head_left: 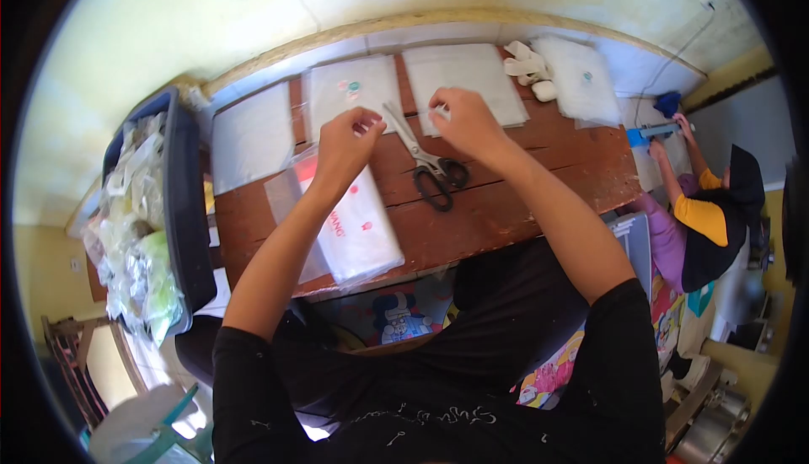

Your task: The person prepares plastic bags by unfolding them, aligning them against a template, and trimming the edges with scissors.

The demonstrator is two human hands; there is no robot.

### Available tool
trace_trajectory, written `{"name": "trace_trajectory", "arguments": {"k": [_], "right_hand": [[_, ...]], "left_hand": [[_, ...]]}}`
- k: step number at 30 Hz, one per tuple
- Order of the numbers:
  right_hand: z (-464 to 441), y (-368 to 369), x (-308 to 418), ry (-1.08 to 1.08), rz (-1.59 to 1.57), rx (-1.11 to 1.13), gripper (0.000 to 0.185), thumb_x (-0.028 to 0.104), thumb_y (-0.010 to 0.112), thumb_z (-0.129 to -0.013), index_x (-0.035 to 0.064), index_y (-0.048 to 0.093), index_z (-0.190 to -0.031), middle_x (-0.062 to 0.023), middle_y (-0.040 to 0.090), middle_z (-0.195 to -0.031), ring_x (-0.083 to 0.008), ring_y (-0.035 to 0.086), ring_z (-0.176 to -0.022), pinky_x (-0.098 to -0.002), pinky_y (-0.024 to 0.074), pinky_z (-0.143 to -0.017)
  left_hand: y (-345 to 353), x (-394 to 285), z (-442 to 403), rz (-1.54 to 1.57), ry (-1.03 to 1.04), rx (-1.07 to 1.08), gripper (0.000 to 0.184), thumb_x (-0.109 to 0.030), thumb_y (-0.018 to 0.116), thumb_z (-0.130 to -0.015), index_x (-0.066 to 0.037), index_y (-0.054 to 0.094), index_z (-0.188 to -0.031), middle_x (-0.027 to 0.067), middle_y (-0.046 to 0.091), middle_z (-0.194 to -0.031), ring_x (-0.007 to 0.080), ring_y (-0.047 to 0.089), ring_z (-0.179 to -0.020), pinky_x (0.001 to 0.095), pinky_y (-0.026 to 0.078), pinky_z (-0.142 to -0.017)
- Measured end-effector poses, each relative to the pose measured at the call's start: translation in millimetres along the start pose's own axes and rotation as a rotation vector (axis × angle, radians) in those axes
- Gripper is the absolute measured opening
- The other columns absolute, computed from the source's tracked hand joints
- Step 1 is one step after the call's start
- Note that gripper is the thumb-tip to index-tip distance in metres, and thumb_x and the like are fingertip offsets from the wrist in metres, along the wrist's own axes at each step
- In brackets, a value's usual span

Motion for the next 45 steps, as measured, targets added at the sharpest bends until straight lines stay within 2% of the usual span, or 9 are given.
{"name": "trace_trajectory", "arguments": {"k": [7, 14, 18, 24, 30, 32, 39, 42, 45], "right_hand": [[32, 63, 107, -0.001, -0.338, 0.28, 0.013, 0.012, 0.064, -0.081, -0.0002, 0.065, -0.085, -0.0195, 0.067, -0.083, -0.0379, 0.064, -0.082, -0.045, 0.0508, -0.075], [66, 112, 120, 0.05, -0.092, 0.426, 0.046, 0.021, 0.077, -0.076, -0.0053, 0.049, -0.102, -0.029, 0.064, -0.094, -0.045, 0.062, -0.094, -0.0518, 0.0497, -0.082], [83, 124, 109, 0.136, -0.049, 0.382, 0.05, 0.022, 0.079, -0.075, -0.0046, 0.048, -0.104, -0.03, 0.063, -0.097, -0.0456, 0.062, -0.096, -0.051, 0.0501, -0.083], [83, 123, 73, 0.344, -0.241, 0.383, 0.05, 0.015, 0.08, -0.071, -0.0072, 0.054, -0.108, -0.0215, 0.066, -0.084, -0.0382, 0.067, -0.084, -0.0439, 0.0534, -0.075], [81, 123, 63, 0.428, -0.376, 0.415, 0.031, 0.005, 0.074, -0.075, -0.005, 0.063, -0.102, -0.0093, 0.067, -0.074, -0.0148, 0.065, -0.072, -0.0292, 0.0512, -0.067], [61, 104, 90, 0.191, -0.333, 0.428, 0.017, 0.002, 0.066, -0.083, -0.0033, 0.063, -0.099, -0.0064, 0.067, -0.078, -0.0101, 0.062, -0.077, -0.0252, 0.0491, -0.072], [60, 75, 155, 0.086, -0.823, 0.9, 0.013, 0.006, 0.061, -0.091, -0.0036, 0.065, -0.1, -0.0079, 0.07, -0.092, -0.0136, 0.066, -0.087, -0.0286, 0.0505, -0.081], [57, 69, 151, 0.248, -0.958, 0.948, 0.018, 0.005, 0.063, -0.09, -0.0048, 0.062, -0.105, -0.0105, 0.07, -0.092, -0.0163, 0.068, -0.087, -0.0291, 0.0518, -0.081], [41, 61, 121, 0.385, -0.947, 0.605, 0.019, 0.003, 0.065, -0.089, -0.0057, 0.061, -0.105, -0.0137, 0.07, -0.092, -0.0199, 0.07, -0.085, -0.0297, 0.054, -0.079]], "left_hand": [[-79, 22, 91, 0.01, -0.129, 0.016, 0.017, -0.013, 0.072, -0.084, 0.001, 0.071, -0.094, 0.0066, 0.07, -0.079, 0.0109, 0.063, -0.071, 0.0254, 0.05, -0.068], [-104, 77, 141, -0.291, -0.233, 0.078, 0.039, -0.021, 0.076, -0.077, -0.002, 0.065, -0.11, 0.0185, 0.067, -0.101, 0.0357, 0.064, -0.096, 0.044, 0.05, -0.087], [-100, 92, 152, -0.376, -0.218, 0.098, 0.04, -0.018, 0.076, -0.077, -0.003, 0.063, -0.111, 0.0196, 0.066, -0.105, 0.037, 0.062, -0.101, 0.0446, 0.048, -0.09], [-80, 81, 147, -0.176, -0.214, 0.372, 0.031, -0.012, 0.075, -0.079, -0.001, 0.067, -0.107, 0.0156, 0.07, -0.095, 0.0281, 0.068, -0.086, 0.0362, 0.054, -0.08], [-100, 76, 138, -0.142, -0.185, 0.199, 0.033, -0.014, 0.075, -0.078, -0.002, 0.068, -0.107, 0.0171, 0.069, -0.097, 0.0313, 0.067, -0.092, 0.0398, 0.052, -0.083], [-120, 64, 129, -0.064, -0.082, -0.019, 0.041, -0.016, 0.077, -0.078, 0.001, 0.065, -0.114, 0.0174, 0.068, -0.105, 0.0297, 0.066, -0.098, 0.0399, 0.051, -0.085], [-143, 38, 123, 0.071, 0.067, -0.243, 0.046, -0.021, 0.077, -0.083, 0.006, 0.062, -0.117, 0.0149, 0.069, -0.109, 0.0238, 0.065, -0.102, 0.0351, 0.05, -0.089], [-102, 55, 128, 0.467, -0.225, 0.196, 0.032, -0.019, 0.072, -0.089, 0.003, 0.066, -0.111, 0.0062, 0.069, -0.095, 0.0138, 0.064, -0.087, 0.0278, 0.051, -0.081], [-100, 77, 132, 0.688, -0.418, 0.123, 0.02, -0.018, 0.066, -0.095, -0.001, 0.068, -0.104, -0.0008, 0.065, -0.085, 0.0053, 0.059, -0.074, 0.0211, 0.046, -0.066]]}}
Point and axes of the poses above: each hand's wrist, its own z-axis away from the middle knuckle, its own y-axis out of the palm, x = y × z, the point moved 10 cm from there along -z, towards the middle knuckle
